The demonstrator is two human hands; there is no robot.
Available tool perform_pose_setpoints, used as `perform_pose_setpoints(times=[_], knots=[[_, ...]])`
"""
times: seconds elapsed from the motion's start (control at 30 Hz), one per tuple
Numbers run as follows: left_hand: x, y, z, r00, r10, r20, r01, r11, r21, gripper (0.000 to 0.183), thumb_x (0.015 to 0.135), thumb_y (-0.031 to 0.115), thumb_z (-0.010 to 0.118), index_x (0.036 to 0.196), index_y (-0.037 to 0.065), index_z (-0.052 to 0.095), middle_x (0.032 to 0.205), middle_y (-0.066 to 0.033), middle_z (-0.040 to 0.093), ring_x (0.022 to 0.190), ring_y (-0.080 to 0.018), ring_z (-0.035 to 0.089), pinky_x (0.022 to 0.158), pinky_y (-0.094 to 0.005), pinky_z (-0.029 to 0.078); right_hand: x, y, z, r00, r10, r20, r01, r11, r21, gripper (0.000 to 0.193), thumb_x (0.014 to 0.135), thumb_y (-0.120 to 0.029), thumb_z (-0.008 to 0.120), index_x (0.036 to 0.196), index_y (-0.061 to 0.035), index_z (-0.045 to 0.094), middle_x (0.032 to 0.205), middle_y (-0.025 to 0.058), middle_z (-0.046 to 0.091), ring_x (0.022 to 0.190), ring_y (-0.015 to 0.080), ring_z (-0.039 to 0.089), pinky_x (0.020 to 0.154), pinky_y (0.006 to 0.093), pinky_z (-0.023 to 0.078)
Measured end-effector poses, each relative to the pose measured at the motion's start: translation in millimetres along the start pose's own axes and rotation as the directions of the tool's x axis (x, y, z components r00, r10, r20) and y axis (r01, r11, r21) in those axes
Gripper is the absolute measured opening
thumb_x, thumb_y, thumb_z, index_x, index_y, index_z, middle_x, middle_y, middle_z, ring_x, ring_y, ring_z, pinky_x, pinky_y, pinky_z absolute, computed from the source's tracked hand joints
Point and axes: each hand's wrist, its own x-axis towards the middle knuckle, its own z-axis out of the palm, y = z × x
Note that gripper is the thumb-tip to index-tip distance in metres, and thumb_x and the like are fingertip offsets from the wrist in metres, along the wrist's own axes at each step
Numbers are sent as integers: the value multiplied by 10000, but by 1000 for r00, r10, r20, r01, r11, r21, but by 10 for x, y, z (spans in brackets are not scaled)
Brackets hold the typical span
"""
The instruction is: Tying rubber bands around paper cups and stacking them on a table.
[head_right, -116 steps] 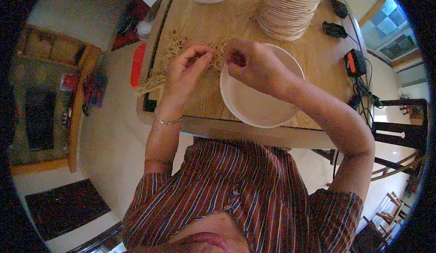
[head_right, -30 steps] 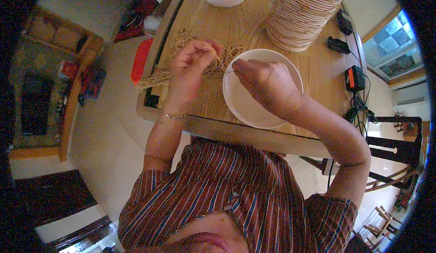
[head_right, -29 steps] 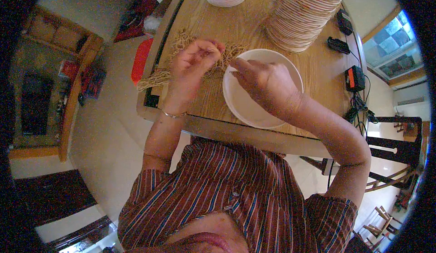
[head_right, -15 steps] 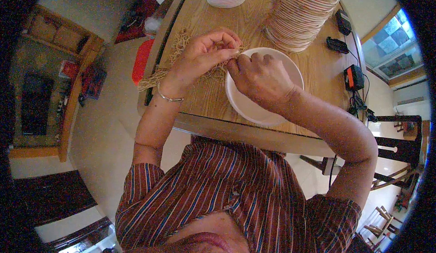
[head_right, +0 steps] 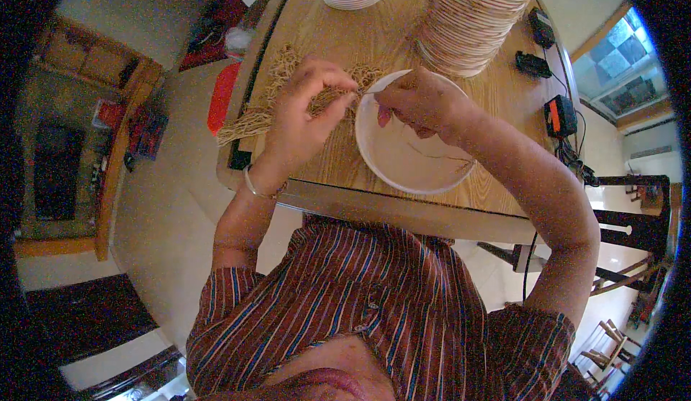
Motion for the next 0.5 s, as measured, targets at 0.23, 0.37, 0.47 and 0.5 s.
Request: perform_pose_setpoints(times=[0.23, 0.37, 0.47, 0.5], knots=[[-188, 193, 55, 996, 0, 84, -14, 986, 169, 117, 776, 83, 720, 858, 34, 651, 894, -83, 564, 878, -273, 535, 759, -379, 459, -75, 66, 115, 966, -31, 257, -168, 682, 712, 305, 962, -279, 534, 788, -43, 617, 543, -79, 296, 446, 44, 250, 402, 225, 186], [-239, 297, 87, 994, -109, 22, 104, 980, 171, 118, 816, 93, 707, 866, -5, 664, 843, -93, 582, 824, -246, 574, 734, -348, 463, -88, 91, 89, 927, -83, 366, -250, 590, 768, 288, 967, -299, 519, 860, -52, 622, 574, -66, 335, 476, 64, 291, 434, 250, 234], [-279, 301, 70, 965, -260, 39, 257, 964, 75, 157, 853, 128, 687, 900, -22, 678, 825, -98, 590, 790, -218, 584, 712, -323, 462, -108, 125, 190, 929, -172, 327, -205, 497, 843, 268, 982, -280, 500, 916, -44, 607, 611, -58, 363, 495, 68, 311, 458, 245, 262], [-284, 292, 79, 937, -339, 80, 339, 941, 24, 183, 872, 147, 676, 918, -30, 683, 813, -100, 594, 769, -203, 588, 700, -308, 460, -122, 133, 207, 929, -173, 327, -206, 495, 844, 268, 982, -280, 500, 916, -44, 607, 611, -58, 363, 495, 68, 311, 458, 245, 262]])
